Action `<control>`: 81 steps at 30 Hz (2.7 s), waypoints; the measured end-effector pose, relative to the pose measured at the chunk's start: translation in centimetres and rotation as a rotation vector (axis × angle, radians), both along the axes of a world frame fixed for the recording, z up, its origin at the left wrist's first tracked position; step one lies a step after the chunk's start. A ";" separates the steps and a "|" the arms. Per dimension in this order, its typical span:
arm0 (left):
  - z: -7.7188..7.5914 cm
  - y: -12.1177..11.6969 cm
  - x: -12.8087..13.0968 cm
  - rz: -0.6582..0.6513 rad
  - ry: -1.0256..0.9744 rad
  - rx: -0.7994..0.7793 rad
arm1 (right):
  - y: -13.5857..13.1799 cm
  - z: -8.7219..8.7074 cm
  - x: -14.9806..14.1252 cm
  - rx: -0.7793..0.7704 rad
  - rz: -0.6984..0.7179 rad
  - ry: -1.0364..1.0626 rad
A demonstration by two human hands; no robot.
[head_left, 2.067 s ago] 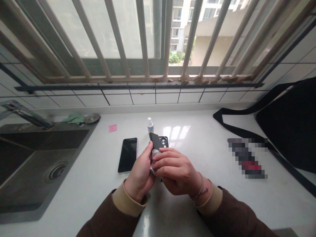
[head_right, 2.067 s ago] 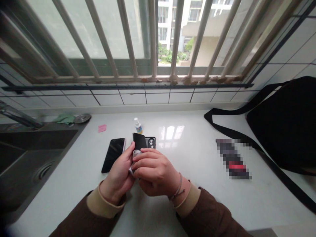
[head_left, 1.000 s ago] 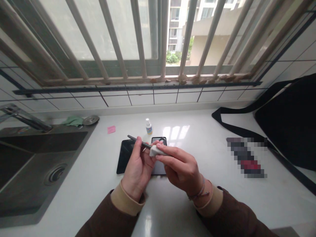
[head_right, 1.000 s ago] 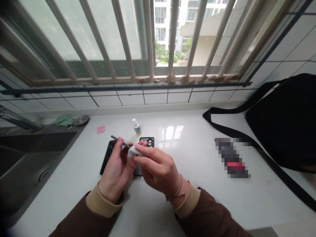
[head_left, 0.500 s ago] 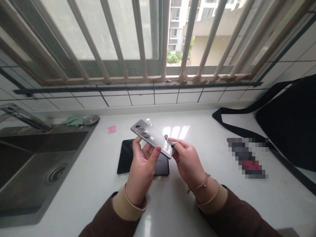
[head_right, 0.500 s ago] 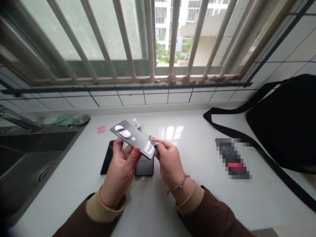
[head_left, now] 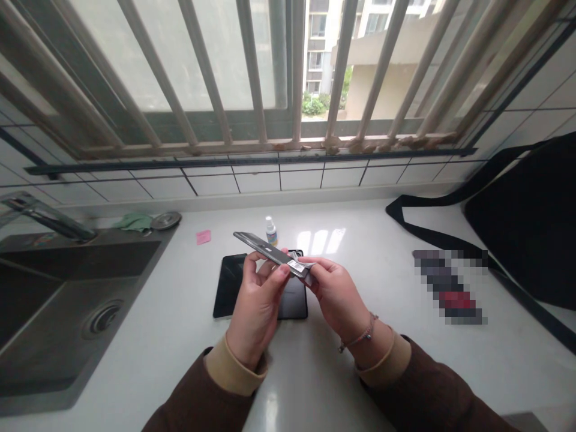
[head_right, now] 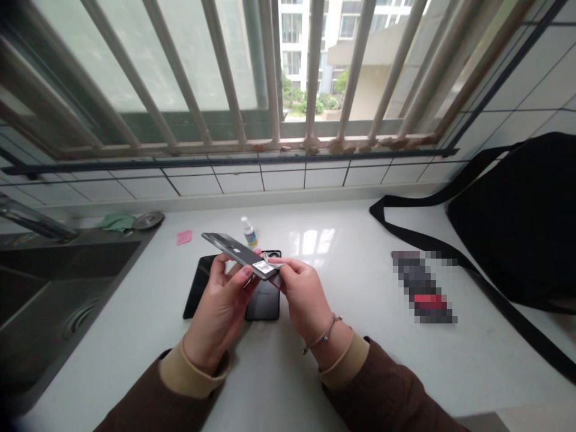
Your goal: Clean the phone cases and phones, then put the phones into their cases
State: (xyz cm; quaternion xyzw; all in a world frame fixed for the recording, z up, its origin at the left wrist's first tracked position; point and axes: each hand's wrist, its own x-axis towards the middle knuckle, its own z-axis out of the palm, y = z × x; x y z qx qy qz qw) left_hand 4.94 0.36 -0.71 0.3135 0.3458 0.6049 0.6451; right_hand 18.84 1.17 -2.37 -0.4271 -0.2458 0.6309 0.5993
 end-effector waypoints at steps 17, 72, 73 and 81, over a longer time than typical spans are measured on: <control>0.9 0.0 -0.8 -0.148 0.026 0.027 | -0.7 0.9 1.8 0.306 -0.291 -0.540; 0.3 -0.1 -0.5 -0.333 0.012 -0.002 | -0.4 -0.2 1.9 0.607 0.058 -0.937; 0.3 0.0 -0.5 -0.299 0.010 -0.003 | -0.5 -0.2 1.7 0.626 0.078 -0.947; 0.2 0.5 -0.7 0.011 0.167 -0.058 | -1.6 0.9 1.3 0.765 0.156 -0.928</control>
